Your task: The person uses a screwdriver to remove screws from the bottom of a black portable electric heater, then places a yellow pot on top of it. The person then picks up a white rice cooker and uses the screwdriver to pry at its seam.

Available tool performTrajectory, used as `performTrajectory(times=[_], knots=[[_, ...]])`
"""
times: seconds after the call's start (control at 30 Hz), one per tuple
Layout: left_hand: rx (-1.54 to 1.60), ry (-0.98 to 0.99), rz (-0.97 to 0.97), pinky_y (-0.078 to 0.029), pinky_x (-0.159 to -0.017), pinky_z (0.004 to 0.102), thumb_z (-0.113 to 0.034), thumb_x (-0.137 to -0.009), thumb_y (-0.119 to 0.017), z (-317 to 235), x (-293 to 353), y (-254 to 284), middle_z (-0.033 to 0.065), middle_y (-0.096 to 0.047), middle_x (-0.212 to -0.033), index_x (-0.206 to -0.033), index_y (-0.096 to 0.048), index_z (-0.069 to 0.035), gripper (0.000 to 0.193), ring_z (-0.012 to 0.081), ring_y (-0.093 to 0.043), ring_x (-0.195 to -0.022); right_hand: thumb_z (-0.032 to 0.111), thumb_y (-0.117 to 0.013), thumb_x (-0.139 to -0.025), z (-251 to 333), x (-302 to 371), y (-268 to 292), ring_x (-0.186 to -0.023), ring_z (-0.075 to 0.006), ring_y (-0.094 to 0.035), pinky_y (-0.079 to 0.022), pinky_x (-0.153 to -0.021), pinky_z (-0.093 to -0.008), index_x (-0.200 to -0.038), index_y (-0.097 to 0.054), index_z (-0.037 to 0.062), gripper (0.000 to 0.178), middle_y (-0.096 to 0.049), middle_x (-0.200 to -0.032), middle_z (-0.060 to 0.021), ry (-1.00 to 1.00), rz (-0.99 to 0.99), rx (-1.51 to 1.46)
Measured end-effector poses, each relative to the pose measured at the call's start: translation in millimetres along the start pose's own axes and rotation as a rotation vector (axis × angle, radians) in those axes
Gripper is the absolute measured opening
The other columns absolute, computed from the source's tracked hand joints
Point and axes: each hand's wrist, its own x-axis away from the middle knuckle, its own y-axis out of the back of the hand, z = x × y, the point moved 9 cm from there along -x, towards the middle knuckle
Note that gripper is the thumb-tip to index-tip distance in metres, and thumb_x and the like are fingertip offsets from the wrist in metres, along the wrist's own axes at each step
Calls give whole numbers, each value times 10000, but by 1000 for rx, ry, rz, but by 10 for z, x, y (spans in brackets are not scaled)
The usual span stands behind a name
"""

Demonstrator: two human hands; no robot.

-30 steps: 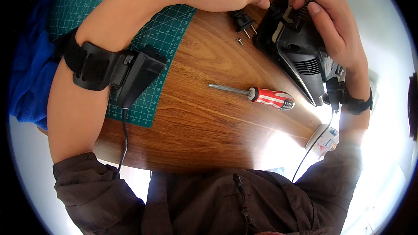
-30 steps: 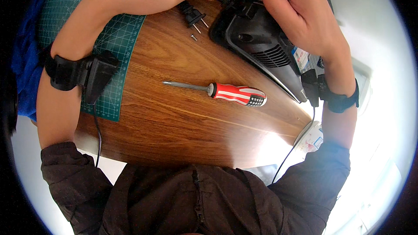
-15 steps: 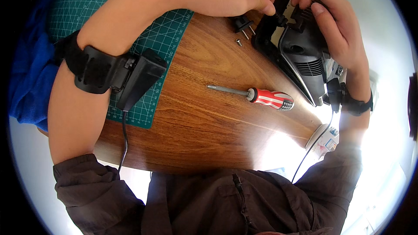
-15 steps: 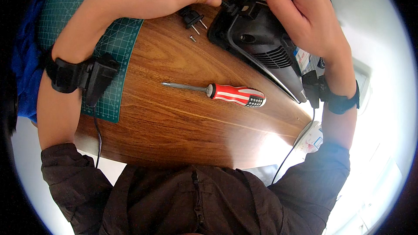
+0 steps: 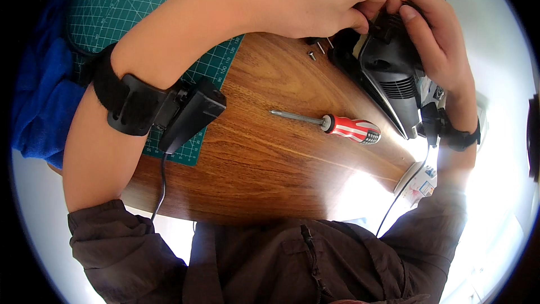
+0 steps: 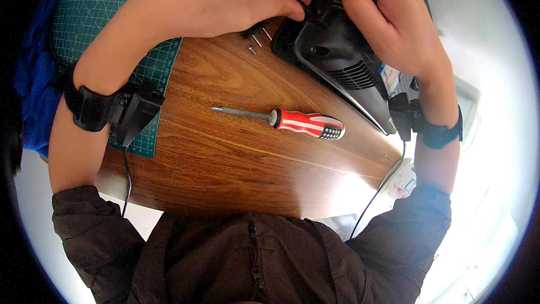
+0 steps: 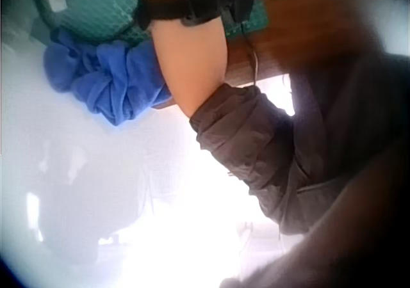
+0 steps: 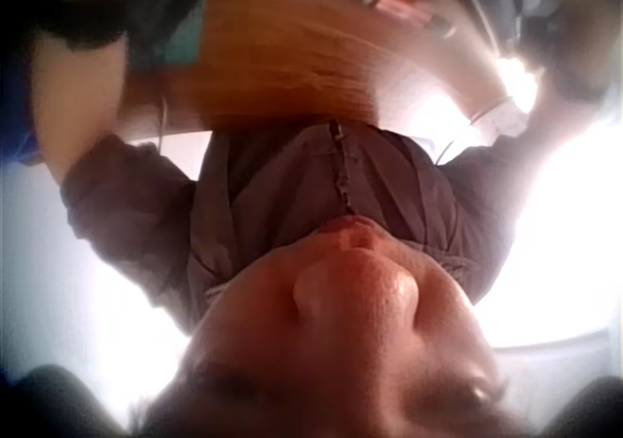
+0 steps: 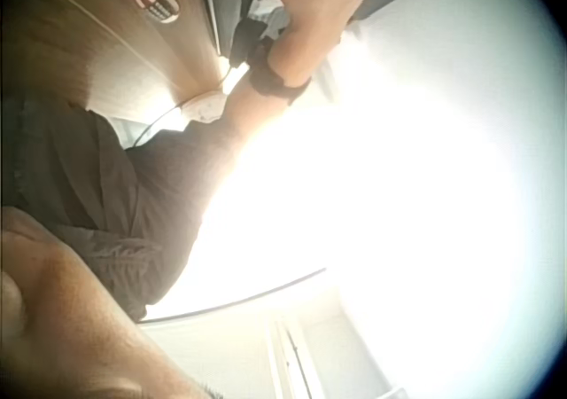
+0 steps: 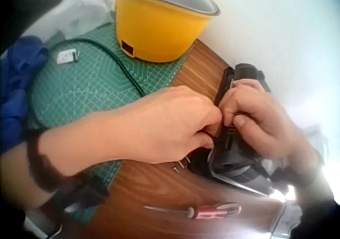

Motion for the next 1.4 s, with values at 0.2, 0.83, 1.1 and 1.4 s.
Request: performTrajectory(times=[0.2, 0.83, 1.1, 1.4], knots=[[138, 96, 166, -548, -837, 476, -27, -887, -631, 126, -73, -114, 253, -700, -900, -903, -674, 64, 102, 426, -687, -914, 36, -544, -854, 27, -9, -27, -874, -279, -633, -378, -1091, -426, -908, -598, 62, 81, -669, -899, -84, -65, -15, 20], [7, 147, 133, -554, -838, 491, -21, -914, -594, 168, -37, -92, 293, -700, -909, -861, -680, 95, 154, 444, -692, -930, 15, -535, -837, 47, -64, -80, -868, -274, -624, -369, -1087, -433, -898, -586, 58, 90, -642, -877, -78, -39, 5, 11], [-5, 102, 118, -560, -808, 490, -3, -891, -633, 75, -3, -56, 292, -699, -870, -812, -681, 95, 135, 448, -697, -882, 6, -538, -827, 155, -40, -31, -857, -281, -611, -375, -1074, -436, -884, -572, 63, 87, -628, -867, -80, -35, -53, 35], [6, 97, 186, -573, -787, 474, 28, -839, -661, 62, -58, -66, 297, -698, -845, -802, -702, 95, 86, 439, -708, -856, 8, -544, -824, 154, -64, -60, -848, -294, -606, -372, -1076, -441, -879, -568, 62, 81, -624, -857, -87, -50, -49, 50]])
